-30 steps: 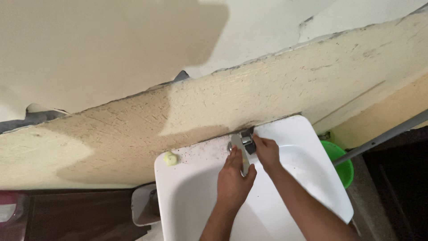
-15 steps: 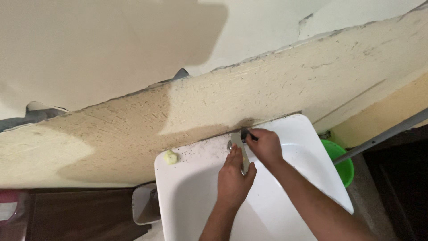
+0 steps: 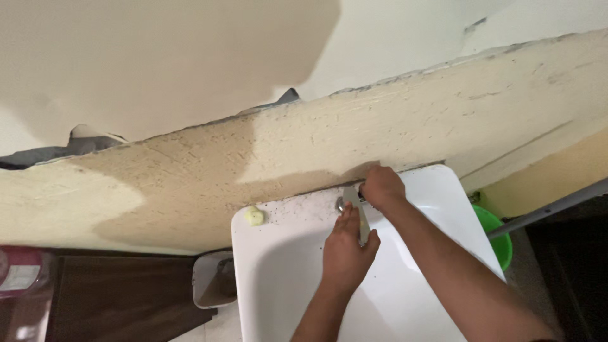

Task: The person scrubs a white pedestal sink with a dark sponge, focusing on the faucet, basin, and rim. They repeatedly wipe the same areas, occasionally rinsing the sponge under running water before continuing to scrub.

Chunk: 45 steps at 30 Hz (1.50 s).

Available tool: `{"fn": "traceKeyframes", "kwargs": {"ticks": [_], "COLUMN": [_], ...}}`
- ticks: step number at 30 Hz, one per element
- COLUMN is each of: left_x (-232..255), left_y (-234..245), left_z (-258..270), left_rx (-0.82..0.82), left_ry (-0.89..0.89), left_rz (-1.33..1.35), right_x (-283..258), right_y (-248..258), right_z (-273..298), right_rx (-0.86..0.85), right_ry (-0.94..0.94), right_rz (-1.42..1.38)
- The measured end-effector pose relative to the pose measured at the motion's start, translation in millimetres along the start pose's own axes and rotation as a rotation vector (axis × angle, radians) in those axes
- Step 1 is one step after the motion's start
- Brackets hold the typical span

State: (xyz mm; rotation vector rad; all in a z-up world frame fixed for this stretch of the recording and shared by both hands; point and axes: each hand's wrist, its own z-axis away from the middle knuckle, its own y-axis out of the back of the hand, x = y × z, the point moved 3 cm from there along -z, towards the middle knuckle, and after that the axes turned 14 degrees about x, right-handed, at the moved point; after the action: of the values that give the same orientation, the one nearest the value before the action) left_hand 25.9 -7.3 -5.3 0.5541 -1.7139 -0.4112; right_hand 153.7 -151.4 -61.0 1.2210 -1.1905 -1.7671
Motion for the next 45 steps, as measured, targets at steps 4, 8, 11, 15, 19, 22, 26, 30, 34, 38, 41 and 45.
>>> {"fn": "traceKeyframes", "kwargs": {"ticks": [4, 8, 11, 15, 19, 22, 26, 30, 34, 38, 41, 45], "left_x": [2.2, -0.6, -2.2, -1.6, -2.4, -2.6, -1.2, -0.3, 1.8, 2.5, 1.2, 0.9], "left_y": [0.7, -1.5, -1.9, -2.4, -3.5, -2.1, -1.5, -0.6, 1.8, 1.4, 0.5, 0.6], "left_z": [0.8, -0.2, 1.8, -0.2, 1.2, 0.3, -1.3, -1.8, -0.9, -2.4, -1.0, -2.5], "left_rx": [0.037, -0.003, -0.009, 0.001, -0.016, -0.021, -0.056, -0.037, -0.002, 0.009, 0.022, 0.015], "left_ry": [-0.062, -0.029, -0.023, -0.028, -0.017, -0.012, 0.007, -0.006, -0.022, -0.024, -0.043, -0.033], "left_rz": [-0.022, -0.044, -0.039, -0.022, -0.033, -0.024, -0.022, -0.028, -0.004, -0.002, -0.016, -0.009], "right_x": [-7.2, 0.4, 0.0, -5.2, -0.1, 8.8, 22.4, 49.9, 72.1, 84.7, 89.3, 77.0], "right_y": [11.3, 9.7, 4.3, 7.7, 12.6, 6.7, -17.2, -59.2, -101.7, -130.9, -142.6, -133.9], "right_z": [15.3, 32.3, 27.3, 7.6, 29.9, 62.3, 72.5, 33.3, 14.2, 31.1, 48.9, 44.4], "right_rx": [0.119, 0.171, 0.206, 0.165, 0.179, 0.337, 0.541, 0.161, -0.099, -0.086, -0.042, -0.071], "right_ry": [0.05, 0.001, 0.026, -0.017, 0.06, -0.035, -0.118, -0.423, -0.729, -0.782, -0.886, -0.926], "right_rz": [0.063, -0.092, -0.067, -0.018, -0.107, -0.226, -0.6, -1.186, -1.498, -1.773, -1.77, -1.902]}}
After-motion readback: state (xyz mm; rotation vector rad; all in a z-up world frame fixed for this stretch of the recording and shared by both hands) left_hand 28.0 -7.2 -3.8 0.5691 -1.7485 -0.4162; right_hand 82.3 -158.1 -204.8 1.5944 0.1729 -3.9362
